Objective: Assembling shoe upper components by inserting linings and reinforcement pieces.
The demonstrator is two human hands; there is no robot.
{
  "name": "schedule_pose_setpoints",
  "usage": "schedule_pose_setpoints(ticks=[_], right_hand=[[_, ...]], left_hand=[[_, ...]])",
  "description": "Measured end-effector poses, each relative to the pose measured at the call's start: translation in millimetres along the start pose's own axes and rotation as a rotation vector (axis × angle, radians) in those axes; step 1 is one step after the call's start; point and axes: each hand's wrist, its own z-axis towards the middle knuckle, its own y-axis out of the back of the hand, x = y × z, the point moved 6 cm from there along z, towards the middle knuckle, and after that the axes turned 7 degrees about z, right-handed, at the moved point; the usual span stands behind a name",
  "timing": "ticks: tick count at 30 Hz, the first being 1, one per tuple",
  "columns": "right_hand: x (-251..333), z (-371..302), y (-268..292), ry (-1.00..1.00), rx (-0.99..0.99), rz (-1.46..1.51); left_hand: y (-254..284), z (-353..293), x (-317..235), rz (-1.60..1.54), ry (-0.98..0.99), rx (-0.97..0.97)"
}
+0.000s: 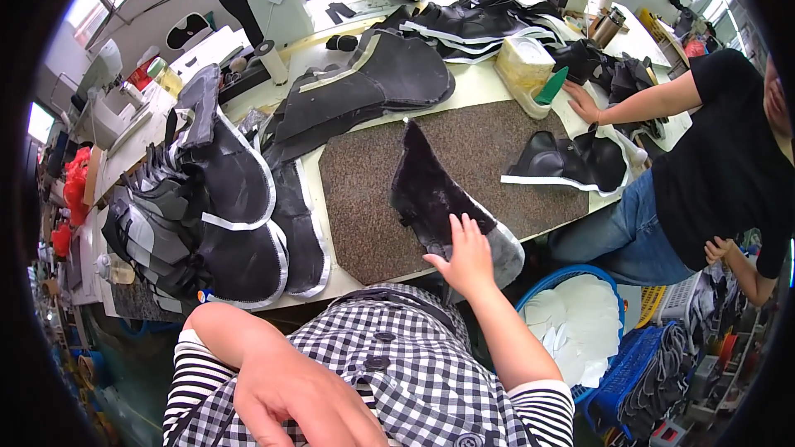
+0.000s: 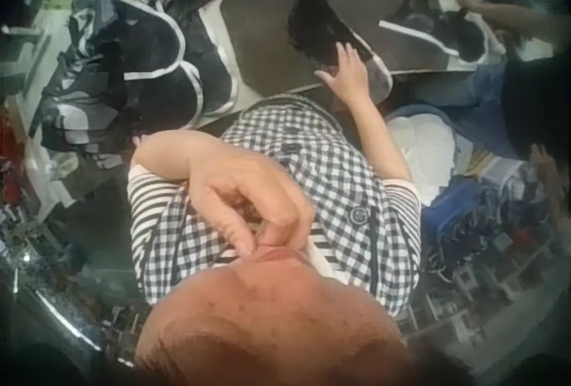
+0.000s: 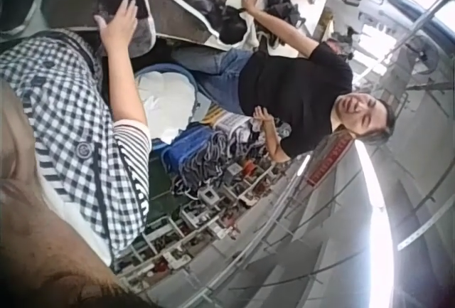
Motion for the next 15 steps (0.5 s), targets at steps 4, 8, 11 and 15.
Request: schedule_pose_setpoints(ticks=[4,8,11,15], right_hand=[[10,3,-44,-0.086,0.241,-0.312],[-2,5,-52,-0.052,0.265,-0.321],[-10,6,0,-0.002,0.108,-0.225],[-17,-9,99,0.063,-0.017,-0.249]], left_hand=[[-10,-9,1,-0.048,-0.064,-0.030],[-23,-9,4,0.197,-0.457,0.099],[-23,-12,5,0.158,-0.516,0.087],[-12,1,-8,-0.135,-0.141,0.125]])
